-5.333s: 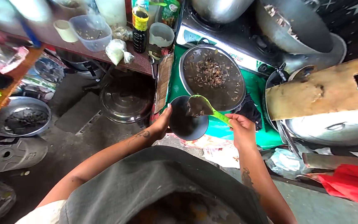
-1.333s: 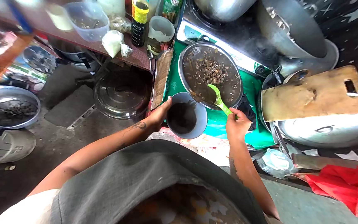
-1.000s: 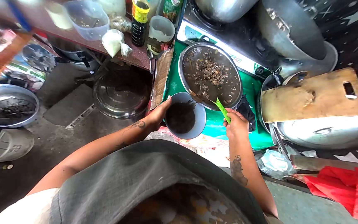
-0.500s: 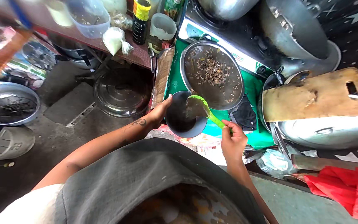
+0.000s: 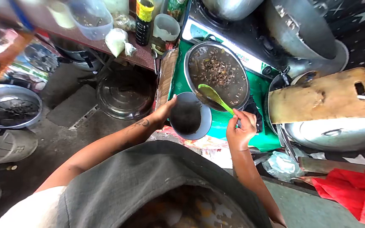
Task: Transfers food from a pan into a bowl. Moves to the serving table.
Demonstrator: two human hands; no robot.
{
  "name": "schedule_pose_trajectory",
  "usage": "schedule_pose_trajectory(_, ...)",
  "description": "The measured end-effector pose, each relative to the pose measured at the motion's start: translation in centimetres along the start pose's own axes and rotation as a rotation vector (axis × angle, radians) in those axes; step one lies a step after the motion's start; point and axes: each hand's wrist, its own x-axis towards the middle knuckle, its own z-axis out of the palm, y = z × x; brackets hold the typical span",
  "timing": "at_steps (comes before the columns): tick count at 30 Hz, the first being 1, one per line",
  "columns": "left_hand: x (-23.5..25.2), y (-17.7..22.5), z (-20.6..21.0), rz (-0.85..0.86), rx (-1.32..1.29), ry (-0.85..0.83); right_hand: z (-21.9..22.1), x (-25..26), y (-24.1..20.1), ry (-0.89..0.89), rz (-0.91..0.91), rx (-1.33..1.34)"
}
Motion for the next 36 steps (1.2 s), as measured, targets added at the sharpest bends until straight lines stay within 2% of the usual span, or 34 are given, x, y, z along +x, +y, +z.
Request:
schedule_pose_trajectory(4,-0.2,0.3,-0.1,-0.026,0.018,0.003,-0.9,-0.3,-0.3,-0.056,-0.011,0.064)
schedule_pose_trajectory(11,0.6,-0.6,-0.5,0.032,-0.044,-0.047,-1.8,0.3,2.4,-0.047,0.234,-0.117)
schedule_pose_trajectory(13,0.6,-0.6,-0.5,0.032,-0.042,-0.083,-1.4,0.2,2.4,-0.091,0.283,-0.139)
schedule_pose_trajectory(15,0.0,-0.2,-0.1,0.013,-0.026,-0.043,-1.1,0.3,1.8,-0.164,0.373,-0.112)
schedule_pose_trajectory(17,-0.5,0.3,0.6,-0.007,0.008,0.029,-1.0,0.8,0.9,-0.253,0.540,-0.043)
schedule_pose_trajectory(20,-0.4,0.3,0.6,-0.017,0.012,0.040,-0.5,2.0,0.2,-0.316,0.933,0.135)
schedule_pose_trajectory(23,-0.1,0.0,0.4,-0.006,-0.002,0.027,-0.2,3.4,-0.3,-0.251,1.265,0.334)
schedule_pose_trajectory(25,-0.1,-0.2,0.4,0.014,0.021,0.030,-0.1,3.9,-0.4,-0.200,1.361,0.417)
schedule_pose_trajectory(30,-0.7,-0.4,0.4,0.047,0.044,0.054,-0.6,4.0,-0.5,-0.142,1.372,0.507)
schedule_pose_trajectory(36,-1.6,0.8,1.1,0.007,0.064,0.079,-2.5,3.4,-2.0,-0.198,1.287,0.545)
